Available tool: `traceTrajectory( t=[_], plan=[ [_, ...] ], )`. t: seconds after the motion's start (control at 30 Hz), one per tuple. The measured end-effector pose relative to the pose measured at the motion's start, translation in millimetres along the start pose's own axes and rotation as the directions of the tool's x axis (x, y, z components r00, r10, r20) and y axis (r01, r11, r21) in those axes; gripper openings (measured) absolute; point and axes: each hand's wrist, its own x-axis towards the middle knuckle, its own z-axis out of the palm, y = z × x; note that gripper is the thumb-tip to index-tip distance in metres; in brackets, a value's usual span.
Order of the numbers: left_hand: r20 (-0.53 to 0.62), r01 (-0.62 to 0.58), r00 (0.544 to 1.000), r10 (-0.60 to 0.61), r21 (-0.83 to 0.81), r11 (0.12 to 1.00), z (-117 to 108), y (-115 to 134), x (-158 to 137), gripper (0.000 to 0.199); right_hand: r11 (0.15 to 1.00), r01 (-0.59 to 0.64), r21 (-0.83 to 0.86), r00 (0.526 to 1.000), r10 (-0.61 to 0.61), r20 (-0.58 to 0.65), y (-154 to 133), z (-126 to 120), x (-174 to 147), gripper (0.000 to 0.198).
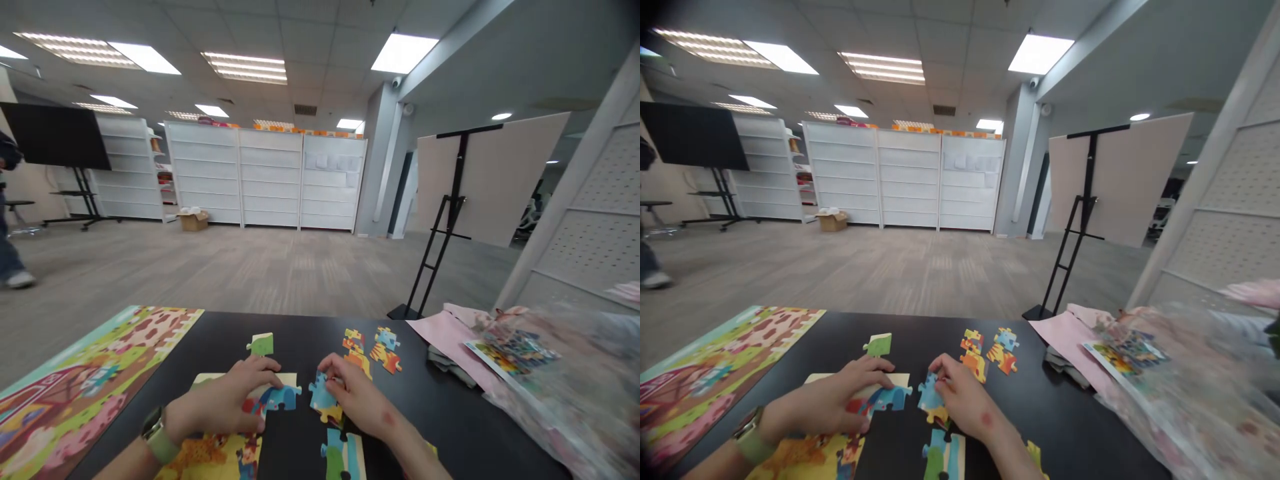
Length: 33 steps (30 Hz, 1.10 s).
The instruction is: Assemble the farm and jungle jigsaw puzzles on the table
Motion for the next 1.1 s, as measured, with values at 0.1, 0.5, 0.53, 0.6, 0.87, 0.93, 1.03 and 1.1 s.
traceTrajectory(
  t=[0.1,0.5,0.53,0.6,0.87,0.93,1.03,1.1],
  plan=[
    [0.0,0.004,1.0,-0.004,-0.014,1.0,-1.9,2.0,0.0,0.053,0.987,-0.108,-0.117,0.992,0.114,0.049,10.0,-27.6,-8.3,0.027],
    [0.012,0.028,1.0,-0.027,-0.017,0.999,0.6,2.9,0.3,0.058,0.971,0.109,-0.211,0.994,-0.106,0.022,-22.9,3.1,-5.6,0.04],
    [0.016,0.026,1.0,-0.026,-0.016,1.0,0.3,3.0,0.7,0.059,0.968,0.074,-0.242,0.997,-0.074,0.009,-25.0,3.9,-7.1,0.036],
    [0.027,0.031,0.999,-0.031,-0.013,0.999,-0.1,3.2,1.3,0.06,0.962,0.011,-0.273,1.0,-0.008,0.012,-28.3,4.6,-11.8,0.036],
    [0.011,0.019,1.0,-0.019,-0.004,1.0,2.9,-2.1,1.4,0.059,0.947,0.05,-0.317,0.999,-0.053,0.0,-35.4,37.2,-12.0,0.037],
    [0.012,0.021,1.0,-0.021,-0.004,1.0,2.7,-1.5,1.3,0.058,0.947,0.059,-0.315,0.997,-0.068,-0.019,-29.4,38.0,-8.6,0.026],
    [0.022,0.038,0.999,-0.038,-0.006,0.999,1.6,1.3,1.2,0.058,0.953,0.114,-0.282,0.991,-0.13,-0.036,-15.3,33.4,-5.8,0.03],
    [0.033,0.054,0.998,-0.053,-0.005,0.999,1.1,3.1,1.1,0.059,0.953,0.148,-0.265,0.985,-0.165,-0.042,-5.9,31.6,-5.0,0.034]
  ],
)
